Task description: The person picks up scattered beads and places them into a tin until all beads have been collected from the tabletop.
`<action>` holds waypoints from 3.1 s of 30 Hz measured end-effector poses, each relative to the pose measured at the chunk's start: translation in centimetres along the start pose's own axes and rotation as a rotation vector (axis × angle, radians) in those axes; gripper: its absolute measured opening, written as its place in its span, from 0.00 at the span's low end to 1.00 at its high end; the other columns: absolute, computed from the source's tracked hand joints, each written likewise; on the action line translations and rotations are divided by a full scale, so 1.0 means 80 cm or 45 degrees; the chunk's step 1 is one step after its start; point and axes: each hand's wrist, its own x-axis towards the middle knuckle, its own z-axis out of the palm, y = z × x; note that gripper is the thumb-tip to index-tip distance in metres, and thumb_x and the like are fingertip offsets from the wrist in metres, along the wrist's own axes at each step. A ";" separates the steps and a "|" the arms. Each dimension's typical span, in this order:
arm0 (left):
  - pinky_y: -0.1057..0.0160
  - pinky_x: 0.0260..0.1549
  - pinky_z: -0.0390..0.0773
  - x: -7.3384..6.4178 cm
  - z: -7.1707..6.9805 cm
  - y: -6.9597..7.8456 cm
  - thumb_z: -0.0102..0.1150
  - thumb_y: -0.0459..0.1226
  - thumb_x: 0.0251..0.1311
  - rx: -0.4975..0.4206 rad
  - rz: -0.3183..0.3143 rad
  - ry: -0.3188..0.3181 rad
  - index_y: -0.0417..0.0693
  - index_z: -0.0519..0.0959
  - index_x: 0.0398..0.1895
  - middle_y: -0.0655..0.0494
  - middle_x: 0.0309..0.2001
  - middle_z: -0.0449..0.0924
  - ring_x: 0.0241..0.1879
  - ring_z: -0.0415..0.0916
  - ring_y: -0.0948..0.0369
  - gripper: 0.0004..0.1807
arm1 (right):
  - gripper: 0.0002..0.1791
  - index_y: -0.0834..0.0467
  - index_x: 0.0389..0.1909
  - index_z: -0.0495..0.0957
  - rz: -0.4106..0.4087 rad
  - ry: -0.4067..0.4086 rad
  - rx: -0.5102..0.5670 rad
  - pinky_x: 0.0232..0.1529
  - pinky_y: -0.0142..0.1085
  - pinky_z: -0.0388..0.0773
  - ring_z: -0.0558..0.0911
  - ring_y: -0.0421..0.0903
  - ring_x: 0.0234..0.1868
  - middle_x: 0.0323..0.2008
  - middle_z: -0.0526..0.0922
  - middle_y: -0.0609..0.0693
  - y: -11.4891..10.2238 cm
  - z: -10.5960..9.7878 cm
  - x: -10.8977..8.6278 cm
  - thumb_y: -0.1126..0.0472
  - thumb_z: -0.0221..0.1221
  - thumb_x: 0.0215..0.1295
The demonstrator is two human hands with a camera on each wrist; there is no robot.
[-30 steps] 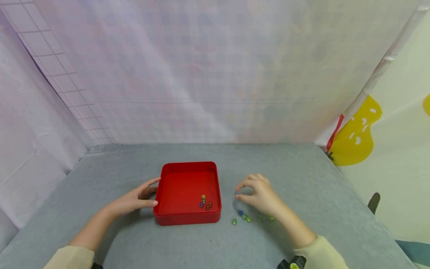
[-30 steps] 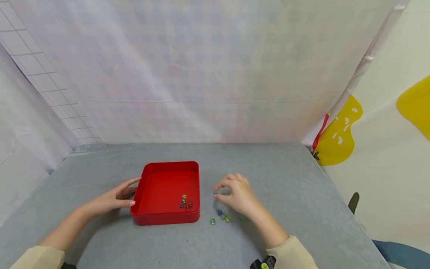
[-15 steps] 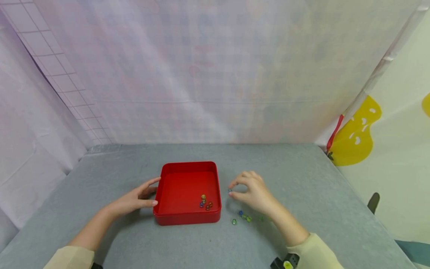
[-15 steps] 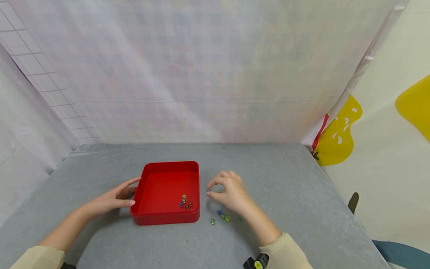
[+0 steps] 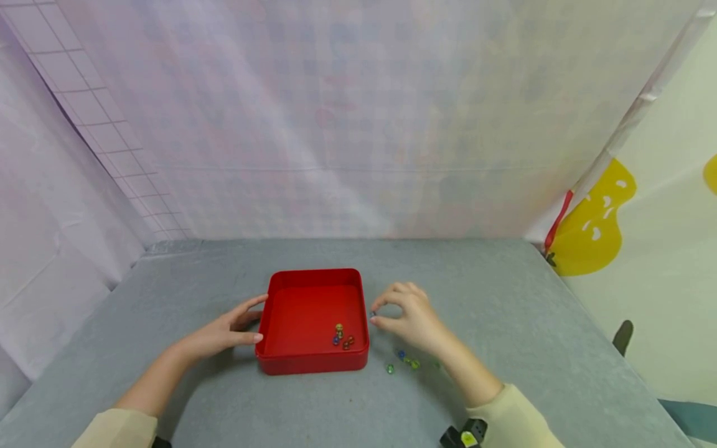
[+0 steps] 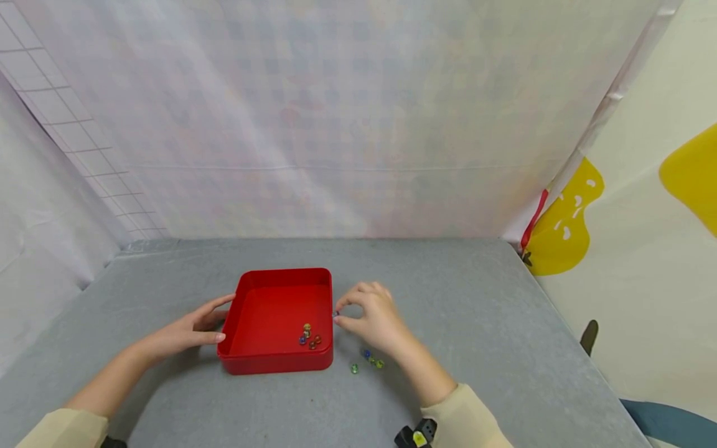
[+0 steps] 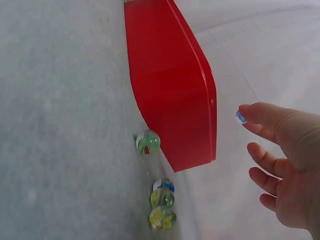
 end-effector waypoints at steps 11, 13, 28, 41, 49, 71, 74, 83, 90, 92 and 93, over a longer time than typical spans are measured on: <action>0.37 0.61 0.55 -0.001 0.000 0.002 0.57 0.38 0.65 0.004 -0.017 -0.001 0.49 0.44 0.76 0.35 0.72 0.49 0.70 0.45 0.40 0.42 | 0.08 0.48 0.33 0.84 0.017 0.001 0.027 0.54 0.51 0.60 0.71 0.43 0.43 0.36 0.77 0.38 -0.005 0.010 0.005 0.59 0.72 0.52; 0.37 0.61 0.54 -0.001 0.000 0.002 0.57 0.38 0.65 0.007 -0.015 -0.002 0.49 0.44 0.76 0.35 0.72 0.49 0.70 0.45 0.40 0.42 | 0.08 0.47 0.33 0.84 0.028 -0.003 0.034 0.54 0.51 0.59 0.70 0.43 0.44 0.36 0.77 0.38 -0.005 0.012 0.006 0.59 0.72 0.52; 0.37 0.59 0.58 -0.004 0.001 0.000 0.58 0.38 0.64 0.021 0.008 0.009 0.50 0.45 0.76 0.35 0.72 0.48 0.70 0.45 0.39 0.43 | 0.08 0.47 0.32 0.84 0.040 -0.010 0.058 0.50 0.48 0.62 0.74 0.50 0.42 0.34 0.77 0.39 -0.006 0.032 0.011 0.59 0.71 0.52; 0.37 0.59 0.59 -0.002 0.001 0.000 0.58 0.39 0.64 0.017 -0.009 0.008 0.50 0.45 0.76 0.35 0.72 0.49 0.69 0.46 0.39 0.43 | 0.07 0.47 0.32 0.83 0.076 -0.039 0.070 0.53 0.50 0.60 0.73 0.47 0.42 0.35 0.77 0.42 -0.005 0.042 0.015 0.59 0.71 0.53; 0.36 0.59 0.58 -0.002 0.000 0.001 0.57 0.39 0.65 0.008 -0.016 0.001 0.50 0.45 0.76 0.35 0.72 0.49 0.70 0.46 0.39 0.42 | 0.07 0.46 0.32 0.83 0.098 -0.026 0.046 0.52 0.48 0.63 0.71 0.42 0.43 0.35 0.76 0.38 -0.005 0.046 0.016 0.58 0.71 0.53; 0.36 0.59 0.57 -0.003 0.001 0.005 0.58 0.39 0.64 0.029 -0.016 0.018 0.51 0.45 0.76 0.35 0.72 0.49 0.70 0.45 0.39 0.43 | 0.08 0.53 0.34 0.84 0.067 -0.024 0.059 0.50 0.50 0.62 0.72 0.48 0.41 0.35 0.78 0.48 -0.001 0.049 0.018 0.60 0.71 0.53; 0.36 0.60 0.56 -0.003 0.000 0.006 0.58 0.39 0.65 0.013 -0.022 0.010 0.51 0.45 0.76 0.35 0.72 0.49 0.70 0.45 0.39 0.43 | 0.08 0.52 0.34 0.84 0.063 -0.019 0.063 0.50 0.49 0.62 0.72 0.48 0.41 0.35 0.78 0.48 0.000 0.049 0.017 0.60 0.71 0.53; 0.37 0.59 0.57 -0.002 -0.001 0.003 0.58 0.39 0.64 -0.001 -0.031 0.008 0.51 0.45 0.76 0.35 0.71 0.50 0.70 0.46 0.40 0.43 | 0.10 0.55 0.37 0.84 0.074 -0.032 0.066 0.50 0.49 0.62 0.72 0.46 0.41 0.35 0.78 0.47 -0.001 0.044 0.014 0.59 0.71 0.54; 0.37 0.59 0.57 -0.002 -0.001 0.002 0.58 0.39 0.64 -0.011 -0.045 0.008 0.52 0.45 0.76 0.35 0.72 0.49 0.70 0.46 0.40 0.43 | 0.11 0.55 0.38 0.84 0.070 -0.030 0.085 0.51 0.50 0.62 0.73 0.48 0.43 0.37 0.79 0.48 -0.002 0.035 0.010 0.60 0.70 0.54; 0.37 0.59 0.57 -0.002 0.000 0.002 0.58 0.39 0.64 -0.008 -0.044 0.010 0.52 0.45 0.76 0.35 0.72 0.49 0.70 0.46 0.40 0.43 | 0.11 0.55 0.39 0.84 0.078 -0.030 0.082 0.51 0.50 0.62 0.73 0.49 0.44 0.37 0.79 0.48 -0.002 0.032 0.009 0.60 0.70 0.54; 0.37 0.59 0.57 -0.002 0.000 0.002 0.58 0.39 0.64 -0.008 -0.043 0.010 0.52 0.45 0.76 0.35 0.71 0.49 0.70 0.46 0.40 0.43 | 0.11 0.55 0.39 0.84 0.086 -0.030 0.082 0.51 0.50 0.62 0.73 0.49 0.44 0.38 0.79 0.47 -0.002 0.031 0.009 0.59 0.70 0.54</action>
